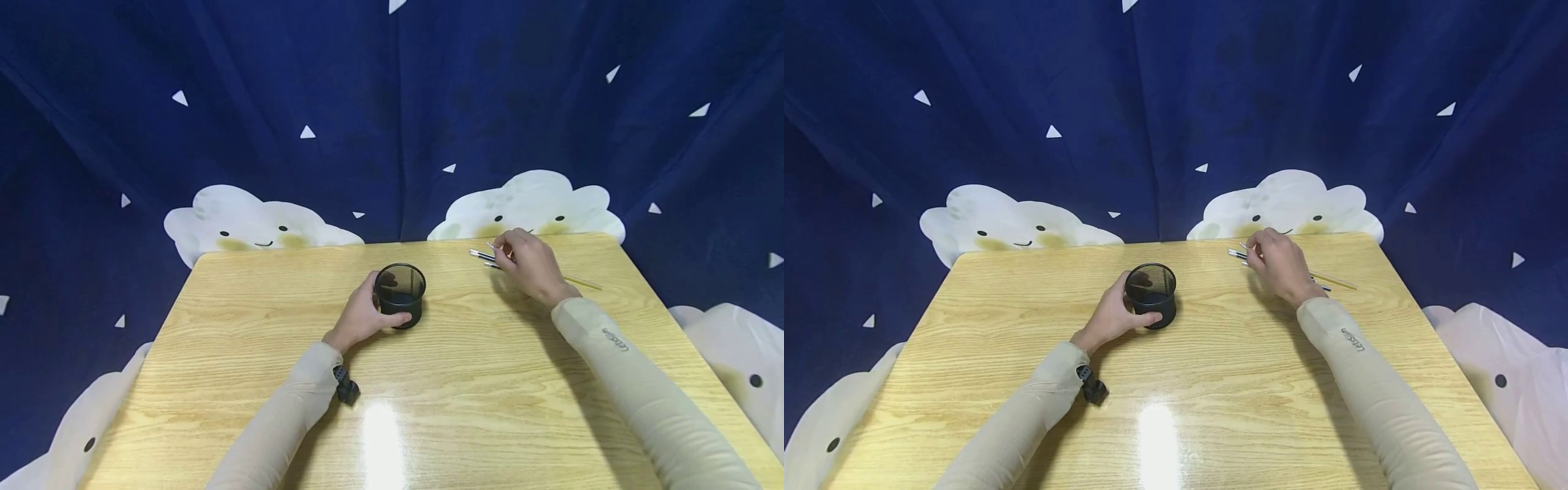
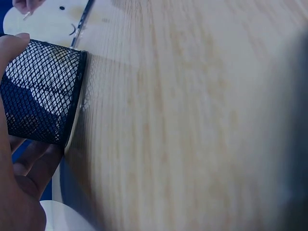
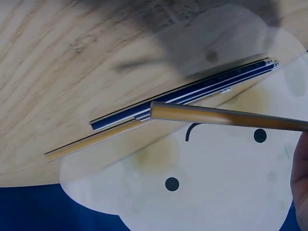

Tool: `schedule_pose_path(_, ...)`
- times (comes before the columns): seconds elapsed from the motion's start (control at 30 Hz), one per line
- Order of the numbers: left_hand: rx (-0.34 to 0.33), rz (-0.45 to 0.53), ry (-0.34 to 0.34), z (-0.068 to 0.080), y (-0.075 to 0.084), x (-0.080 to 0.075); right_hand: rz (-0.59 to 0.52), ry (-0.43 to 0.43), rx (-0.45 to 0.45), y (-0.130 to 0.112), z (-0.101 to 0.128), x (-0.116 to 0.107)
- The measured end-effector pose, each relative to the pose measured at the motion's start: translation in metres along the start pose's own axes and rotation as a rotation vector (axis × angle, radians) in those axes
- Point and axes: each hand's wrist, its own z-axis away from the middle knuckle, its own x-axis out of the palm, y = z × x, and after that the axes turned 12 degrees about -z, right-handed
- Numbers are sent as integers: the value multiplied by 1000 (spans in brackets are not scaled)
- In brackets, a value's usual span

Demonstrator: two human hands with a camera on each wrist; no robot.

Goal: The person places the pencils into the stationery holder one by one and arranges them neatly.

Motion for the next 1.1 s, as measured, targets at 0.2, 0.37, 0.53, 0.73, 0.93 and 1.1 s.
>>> schedule_pose_path(0.2,2,8,-5,0,-2,0,-15,-4,12,-4,-4,-1)
schedule_pose_path(0.37,-2,14,-6,0,-1,1,-38,13,15,-7,-6,-3)
schedule_pose_path(0.53,-3,11,-2,0,-1,1,-51,26,2,-10,-10,-3)
schedule_pose_path(0.73,0,16,-3,0,-1,1,-65,40,-13,-17,-15,-3)
schedule_pose_path(0.93,-2,20,-2,0,0,0,-88,54,-44,-23,-19,-2)
schedule_pose_path(1.1,1,22,-1,0,-1,1,-98,56,-50,-28,-23,-3)
